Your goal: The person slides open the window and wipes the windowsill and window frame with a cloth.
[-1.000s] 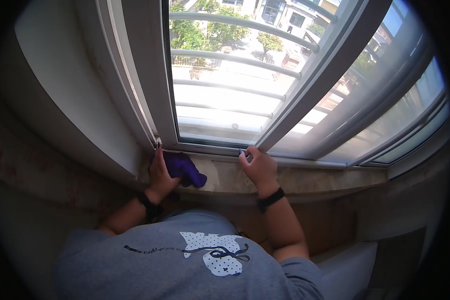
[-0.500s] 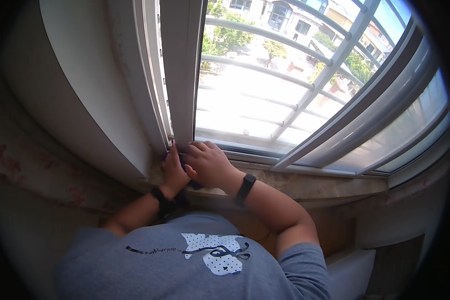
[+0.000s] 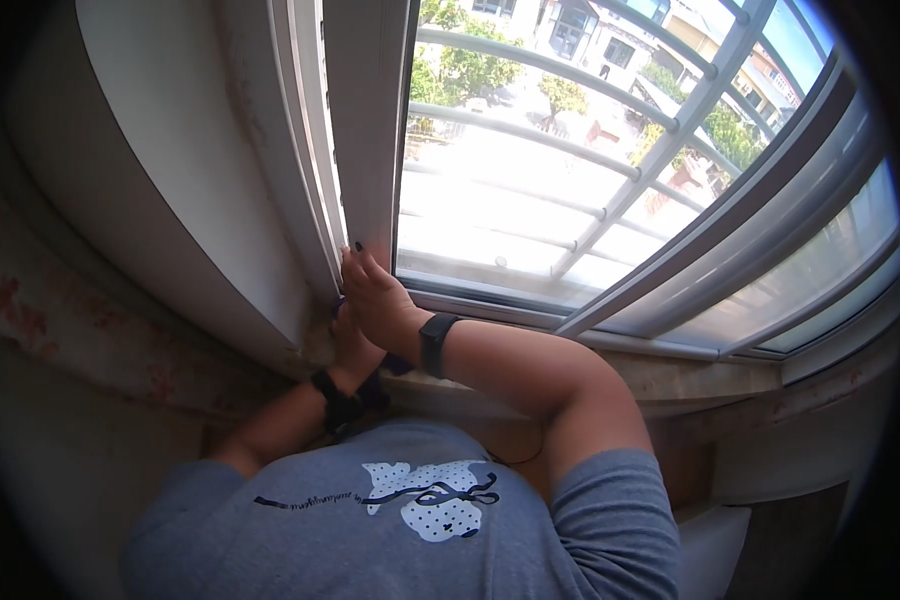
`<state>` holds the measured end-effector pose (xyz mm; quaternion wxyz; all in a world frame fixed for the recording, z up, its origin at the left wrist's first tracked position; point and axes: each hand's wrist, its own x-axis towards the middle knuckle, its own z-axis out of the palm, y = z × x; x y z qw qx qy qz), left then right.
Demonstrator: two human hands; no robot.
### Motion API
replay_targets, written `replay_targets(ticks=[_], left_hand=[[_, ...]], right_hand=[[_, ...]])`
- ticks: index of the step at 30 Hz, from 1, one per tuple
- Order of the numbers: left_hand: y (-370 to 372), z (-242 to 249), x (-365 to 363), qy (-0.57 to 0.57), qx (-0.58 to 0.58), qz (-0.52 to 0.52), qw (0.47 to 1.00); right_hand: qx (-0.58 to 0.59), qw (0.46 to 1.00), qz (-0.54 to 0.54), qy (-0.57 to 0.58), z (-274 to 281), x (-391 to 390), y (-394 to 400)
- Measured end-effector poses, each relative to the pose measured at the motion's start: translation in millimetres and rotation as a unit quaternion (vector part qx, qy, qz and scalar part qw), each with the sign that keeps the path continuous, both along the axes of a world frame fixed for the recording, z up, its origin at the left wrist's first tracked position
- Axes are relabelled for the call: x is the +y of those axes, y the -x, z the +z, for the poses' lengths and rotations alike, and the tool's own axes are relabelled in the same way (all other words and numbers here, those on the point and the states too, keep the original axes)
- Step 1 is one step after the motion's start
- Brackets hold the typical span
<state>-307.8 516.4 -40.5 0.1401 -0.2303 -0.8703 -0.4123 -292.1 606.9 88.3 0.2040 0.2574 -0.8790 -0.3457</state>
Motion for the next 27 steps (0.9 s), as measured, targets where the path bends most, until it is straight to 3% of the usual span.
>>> replay_targets(ticks=[7, 23, 27], left_hand=[[2.5, 11.4, 4.0, -0.053, -0.010, -0.001, 0.999], [-1.6, 6.9, 0.3, -0.017, -0.012, 0.004, 1.000], [-9.5, 14.5, 5.9, 0.038, -0.030, 0.024, 0.999]], right_hand=[[0.041, 0.999, -0.014, -0.024, -9.3, -0.9, 7.3], [0.057, 0.998, 0.015, -0.023, -1.2, 4.2, 8.9], [-0.044, 0.998, -0.034, -0.002, 7.9, -1.5, -4.2]])
